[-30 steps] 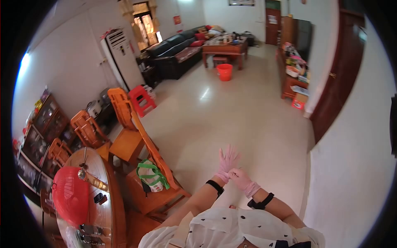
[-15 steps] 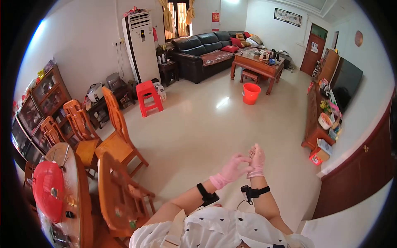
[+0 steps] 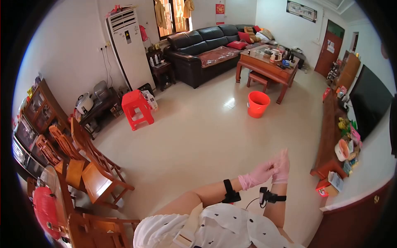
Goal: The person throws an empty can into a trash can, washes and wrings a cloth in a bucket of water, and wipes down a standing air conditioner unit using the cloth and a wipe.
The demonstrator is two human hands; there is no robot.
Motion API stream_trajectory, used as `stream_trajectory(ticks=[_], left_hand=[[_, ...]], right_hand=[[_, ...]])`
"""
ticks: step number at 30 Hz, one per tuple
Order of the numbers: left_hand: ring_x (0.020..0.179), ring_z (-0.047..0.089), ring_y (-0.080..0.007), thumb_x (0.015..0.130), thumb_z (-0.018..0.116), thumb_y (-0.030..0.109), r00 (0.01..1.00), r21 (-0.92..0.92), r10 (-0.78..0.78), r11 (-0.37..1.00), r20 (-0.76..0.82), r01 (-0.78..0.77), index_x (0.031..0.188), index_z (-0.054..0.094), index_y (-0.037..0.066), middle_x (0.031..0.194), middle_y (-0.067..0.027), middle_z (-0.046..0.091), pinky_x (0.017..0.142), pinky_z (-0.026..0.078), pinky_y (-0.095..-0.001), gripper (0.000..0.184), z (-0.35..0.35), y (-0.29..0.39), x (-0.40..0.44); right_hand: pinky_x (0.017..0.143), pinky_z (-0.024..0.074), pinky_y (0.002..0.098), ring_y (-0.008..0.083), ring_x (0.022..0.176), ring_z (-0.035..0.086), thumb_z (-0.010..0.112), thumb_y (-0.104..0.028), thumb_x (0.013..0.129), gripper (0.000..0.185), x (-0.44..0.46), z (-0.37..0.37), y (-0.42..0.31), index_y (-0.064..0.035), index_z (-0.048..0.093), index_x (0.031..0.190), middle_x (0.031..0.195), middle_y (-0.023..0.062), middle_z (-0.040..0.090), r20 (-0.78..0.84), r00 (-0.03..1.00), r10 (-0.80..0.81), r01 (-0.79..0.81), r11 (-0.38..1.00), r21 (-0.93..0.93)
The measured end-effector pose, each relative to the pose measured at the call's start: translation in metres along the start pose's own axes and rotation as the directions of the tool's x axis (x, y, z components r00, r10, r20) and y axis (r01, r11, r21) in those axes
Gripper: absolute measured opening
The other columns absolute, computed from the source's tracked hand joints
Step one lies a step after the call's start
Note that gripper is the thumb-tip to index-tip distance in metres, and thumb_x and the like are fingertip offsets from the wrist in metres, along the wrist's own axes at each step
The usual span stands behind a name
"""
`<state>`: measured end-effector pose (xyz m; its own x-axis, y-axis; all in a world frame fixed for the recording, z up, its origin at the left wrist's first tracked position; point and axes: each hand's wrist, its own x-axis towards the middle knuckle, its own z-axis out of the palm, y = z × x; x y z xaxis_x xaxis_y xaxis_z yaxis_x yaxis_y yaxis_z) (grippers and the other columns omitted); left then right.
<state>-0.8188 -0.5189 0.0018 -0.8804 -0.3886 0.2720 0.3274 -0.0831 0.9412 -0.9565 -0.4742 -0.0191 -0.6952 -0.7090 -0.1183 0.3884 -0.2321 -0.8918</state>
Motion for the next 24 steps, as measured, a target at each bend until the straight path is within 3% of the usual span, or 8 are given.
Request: stream_trajectory(ticks=[7, 8, 10, 11, 13, 16, 18, 24], left_hand=[[0.082, 0.052, -0.0112, 0.092, 0.052, 0.014, 0.98, -0.235, -0.05, 0.972, -0.191, 0.003, 0.097, 0.057, 0.004, 0.085, -0.0008, 0.056, 0.071, 0.044, -0.0294, 0.013, -0.094, 0.02, 0.127], [0.08, 0.054, -0.0157, 0.092, 0.053, 0.016, 0.987, 0.19, -0.046, 0.979, -0.157, 0.076, 0.096, 0.06, 0.004, 0.084, -0.0042, 0.058, 0.071, 0.045, -0.0315, 0.014, -0.118, 0.027, 0.136], [0.079, 0.057, -0.0203, 0.091, 0.054, 0.017, 0.99, 0.586, -0.072, 0.799, -0.123, 0.131, 0.096, 0.062, 0.004, 0.083, -0.0077, 0.06, 0.071, 0.046, -0.0336, 0.016, -0.161, 0.024, 0.179], [0.079, 0.058, -0.0244, 0.088, 0.056, 0.019, 0.968, 0.677, 0.032, 0.721, -0.248, 0.149, 0.093, 0.063, 0.005, 0.083, -0.0103, 0.061, 0.071, 0.047, -0.0355, 0.016, -0.179, 0.019, 0.204], [0.078, 0.06, -0.0285, 0.085, 0.057, 0.02, 0.923, 0.758, 0.162, 0.628, -0.349, 0.177, 0.089, 0.065, 0.005, 0.083, -0.0129, 0.062, 0.071, 0.049, -0.0373, 0.017, -0.215, 0.002, 0.256], [0.08, 0.062, -0.0302, 0.079, 0.059, 0.02, 0.857, 0.952, 0.453, 0.279, -0.246, 0.125, 0.087, 0.066, 0.006, 0.084, -0.0124, 0.064, 0.07, 0.05, -0.0399, 0.017, -0.262, -0.034, 0.342], [0.081, 0.062, -0.0307, 0.075, 0.06, 0.021, 0.975, 0.929, 0.153, 0.358, -0.161, 0.097, 0.088, 0.067, 0.005, 0.085, -0.014, 0.065, 0.069, 0.05, -0.0411, 0.022, -0.28, -0.052, 0.389], [0.079, 0.062, -0.0363, 0.076, 0.057, 0.015, 0.987, 0.897, 0.069, 0.429, -0.148, 0.104, 0.095, 0.066, 0.001, 0.083, -0.0189, 0.065, 0.069, 0.049, -0.0448, 0.025, -0.305, -0.082, 0.513]], right_hand=[[0.109, 0.0265, 0.0374, 0.0337, 0.135, 0.032, 0.05, -0.026, 0.094, 0.055, 0.159, 0.094, -0.025, 0.0004, 0.035, 0.139, 0.142, 0.0178, 0.038, 0.176, 0.98, -0.087, 0.099, 0.993, -0.06], [0.109, 0.0265, 0.0374, 0.0337, 0.135, 0.032, 0.05, -0.026, 0.094, 0.055, 0.192, 0.097, -0.017, 0.0004, 0.035, 0.139, 0.142, 0.0178, 0.038, 0.194, 0.977, -0.084, 0.098, 0.993, -0.06], [0.111, 0.0205, 0.048, 0.0403, 0.136, 0.026, 0.053, -0.025, 0.091, 0.063, 0.254, 0.106, -0.005, -0.0012, 0.027, 0.143, 0.148, 0.0186, 0.029, 0.355, 0.887, -0.295, 0.436, 0.282, -0.855], [0.111, 0.0205, 0.048, 0.0403, 0.136, 0.026, 0.053, -0.025, 0.091, 0.063, 0.277, 0.113, -0.003, -0.0012, 0.027, 0.143, 0.148, 0.0186, 0.029, 0.345, 0.891, -0.295, 0.428, 0.29, -0.856], [0.11, 0.0101, 0.0601, 0.043, 0.139, 0.015, 0.052, -0.031, 0.088, 0.071, 0.33, 0.137, -0.006, -0.0063, 0.021, 0.146, 0.153, 0.0164, 0.018, 0.124, 0.983, -0.139, 0.07, -0.341, -0.937], [0.107, 0.0051, 0.0666, 0.0388, 0.142, 0.007, 0.047, -0.039, 0.089, 0.07, 0.423, 0.132, 0.022, -0.0134, 0.019, 0.148, 0.155, 0.0124, 0.013, 0.219, 0.975, 0.026, 0.185, -0.637, -0.749], [0.106, 0.0037, 0.0671, 0.0378, 0.142, 0.004, 0.044, -0.04, 0.09, 0.068, 0.457, 0.148, -0.01, -0.0154, 0.018, 0.148, 0.156, 0.0109, 0.009, 0.104, 0.987, 0.119, 0.155, -0.594, -0.789], [0.104, 0.0007, 0.0705, 0.035, 0.143, 0.001, 0.038, -0.044, 0.092, 0.062, 0.58, 0.119, -0.016, -0.0255, 0.018, 0.148, 0.157, 0.0062, 0.006, -0.075, 0.991, 0.114, 0.012, -0.62, -0.785]])
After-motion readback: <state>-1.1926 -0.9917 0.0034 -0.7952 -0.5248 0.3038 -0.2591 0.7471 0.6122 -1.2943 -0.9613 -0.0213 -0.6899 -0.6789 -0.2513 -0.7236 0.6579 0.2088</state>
